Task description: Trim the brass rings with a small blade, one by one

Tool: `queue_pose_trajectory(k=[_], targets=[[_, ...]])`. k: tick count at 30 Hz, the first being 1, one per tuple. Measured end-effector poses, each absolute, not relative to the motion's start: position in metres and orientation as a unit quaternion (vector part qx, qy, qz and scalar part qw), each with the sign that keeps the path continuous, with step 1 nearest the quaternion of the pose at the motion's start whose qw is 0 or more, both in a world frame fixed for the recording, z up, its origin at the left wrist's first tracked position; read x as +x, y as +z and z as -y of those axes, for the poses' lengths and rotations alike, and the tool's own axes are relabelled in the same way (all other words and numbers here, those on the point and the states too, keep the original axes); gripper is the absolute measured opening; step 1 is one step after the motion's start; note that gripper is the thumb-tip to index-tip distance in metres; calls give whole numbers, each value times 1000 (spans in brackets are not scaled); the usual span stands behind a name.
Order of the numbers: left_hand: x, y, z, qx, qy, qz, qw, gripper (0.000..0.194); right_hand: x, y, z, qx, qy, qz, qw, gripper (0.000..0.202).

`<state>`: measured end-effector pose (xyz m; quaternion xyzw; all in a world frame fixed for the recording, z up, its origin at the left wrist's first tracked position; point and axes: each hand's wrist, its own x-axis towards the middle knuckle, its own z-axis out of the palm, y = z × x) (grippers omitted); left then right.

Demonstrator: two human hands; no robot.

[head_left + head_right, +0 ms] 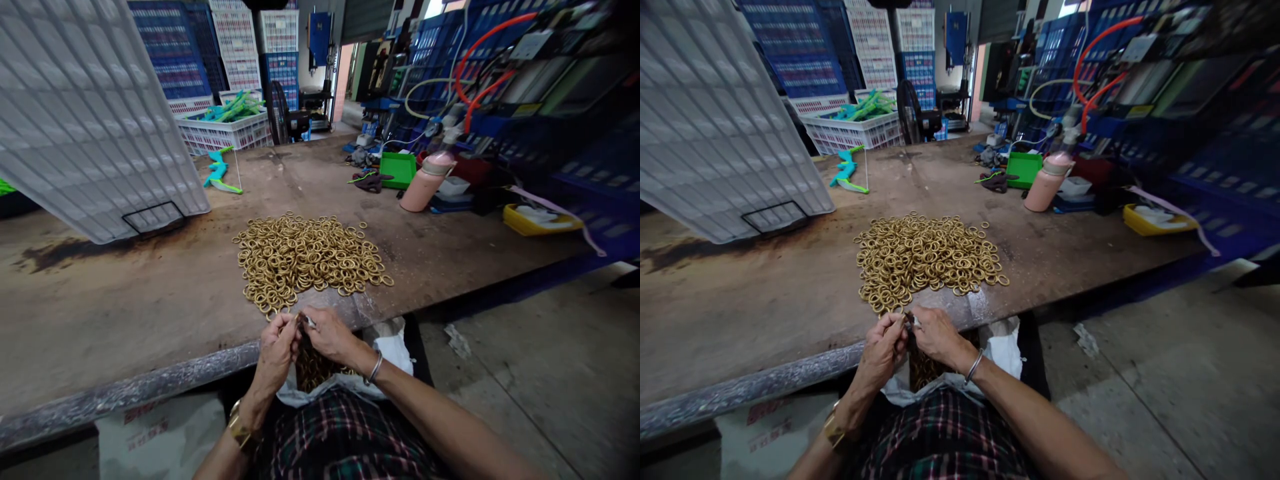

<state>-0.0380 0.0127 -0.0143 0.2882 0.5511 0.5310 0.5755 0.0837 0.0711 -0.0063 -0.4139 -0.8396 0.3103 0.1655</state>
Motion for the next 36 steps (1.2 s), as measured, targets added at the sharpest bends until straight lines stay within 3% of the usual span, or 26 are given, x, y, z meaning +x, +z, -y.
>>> queue_pose_trajectory(k=[12,17,23,30,36], targets=[[-41,-15,-7,301,528,-555,567,31,76,-4,-68,-449,199,870,31,21],[-41,0,2,279,533,-493,629,29,72,-8,-88,-504,187,842,54,23],[-44,0,0,148,580,-410,688,30,51,-8,-98,-515,176,828,136,12],[-54,-3,-1,68,595,-396,696,30,30,-4,-104,-530,128,833,95,16],[-57,0,-6,22,602,-372,706,30,31,-4,-112,-545,152,817,112,18]])
